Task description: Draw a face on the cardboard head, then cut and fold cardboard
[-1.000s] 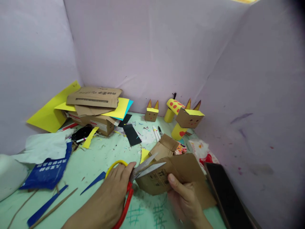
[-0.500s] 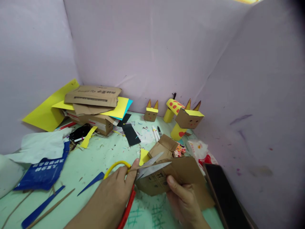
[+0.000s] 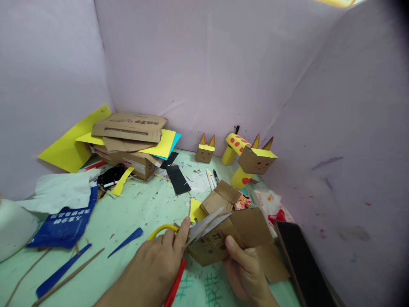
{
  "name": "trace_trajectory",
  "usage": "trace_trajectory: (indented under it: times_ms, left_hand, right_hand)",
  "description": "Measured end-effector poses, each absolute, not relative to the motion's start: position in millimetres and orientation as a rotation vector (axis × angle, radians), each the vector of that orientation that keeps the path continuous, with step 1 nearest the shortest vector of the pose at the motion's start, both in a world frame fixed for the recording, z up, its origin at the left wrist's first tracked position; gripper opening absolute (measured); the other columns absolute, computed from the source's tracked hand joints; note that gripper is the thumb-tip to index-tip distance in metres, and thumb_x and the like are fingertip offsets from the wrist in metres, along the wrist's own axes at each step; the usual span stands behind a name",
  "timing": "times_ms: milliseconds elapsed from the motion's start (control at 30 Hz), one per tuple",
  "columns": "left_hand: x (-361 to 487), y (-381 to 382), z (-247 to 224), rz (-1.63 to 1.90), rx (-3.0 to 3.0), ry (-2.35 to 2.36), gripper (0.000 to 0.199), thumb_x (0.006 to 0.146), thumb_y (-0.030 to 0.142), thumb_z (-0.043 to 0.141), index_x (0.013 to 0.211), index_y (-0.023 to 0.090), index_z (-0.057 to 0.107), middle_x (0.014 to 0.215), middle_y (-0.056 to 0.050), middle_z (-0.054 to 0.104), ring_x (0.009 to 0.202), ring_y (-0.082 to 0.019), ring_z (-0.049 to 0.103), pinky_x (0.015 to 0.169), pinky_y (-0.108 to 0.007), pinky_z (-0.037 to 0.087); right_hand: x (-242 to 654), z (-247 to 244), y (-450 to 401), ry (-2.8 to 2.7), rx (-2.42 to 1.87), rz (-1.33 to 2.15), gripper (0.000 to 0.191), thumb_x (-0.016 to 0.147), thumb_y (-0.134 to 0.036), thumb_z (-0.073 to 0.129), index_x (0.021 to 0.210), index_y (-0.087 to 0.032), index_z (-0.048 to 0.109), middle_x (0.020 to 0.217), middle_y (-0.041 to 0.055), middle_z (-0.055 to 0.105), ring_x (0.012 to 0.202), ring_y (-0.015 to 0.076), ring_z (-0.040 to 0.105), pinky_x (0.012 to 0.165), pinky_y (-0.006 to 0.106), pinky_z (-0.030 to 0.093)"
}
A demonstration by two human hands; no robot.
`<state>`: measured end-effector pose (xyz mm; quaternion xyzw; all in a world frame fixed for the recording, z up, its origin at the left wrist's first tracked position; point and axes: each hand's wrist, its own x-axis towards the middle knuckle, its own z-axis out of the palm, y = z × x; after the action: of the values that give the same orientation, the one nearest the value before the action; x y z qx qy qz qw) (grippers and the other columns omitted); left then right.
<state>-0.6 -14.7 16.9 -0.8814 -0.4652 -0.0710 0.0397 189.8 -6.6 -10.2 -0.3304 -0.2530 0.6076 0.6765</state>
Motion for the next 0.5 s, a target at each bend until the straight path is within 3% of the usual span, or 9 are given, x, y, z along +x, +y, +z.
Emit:
trace_trajectory:
  times_ms: [200,400,500]
  left_hand:
    - [-6,-13,10,-0.230,-2.735,-1.437,0.085,0.077,-0.008,0.021,0.140,0.015,-0.032,0.089,-0.007,0.064,0.063,-0.023,0.064,0.055,-0.037,0.053]
    - [0,-13,8,-0.189,-2.755,-1.593,0.068,0.080,-0.002,0.027,0.146,0.016,0.024,0.095,-0.011,0.066,0.078,-0.025,0.066,0.066,-0.036,0.053]
    - [7,-10,5,-0.386,-2.804,-1.754,0.065,0.082,0.005,0.036,0.145,0.020,0.029,0.103,-0.011,0.066,0.088,-0.024,0.065,0.075,-0.036,0.052]
  right_hand:
    - [192,-15,-6,-0.564,-0.725,1.387,0.060,0.069,-0.026,0.079,0.125,-0.034,0.059,0.114,0.0034,0.072,0.108,0.0295,0.064,0.096,0.049,0.047]
    - [194,-12,-5,-0.598,-0.750,1.370,0.057,0.069,-0.029,0.080,0.123,-0.031,0.062,0.111,0.0051,0.073,0.106,0.0302,0.065,0.096,0.049,0.047]
    - [194,-12,-4,-0.620,-0.769,1.350,0.059,0.066,-0.029,0.081,0.122,-0.030,0.063,0.107,0.0057,0.075,0.105,0.0311,0.066,0.095,0.050,0.048]
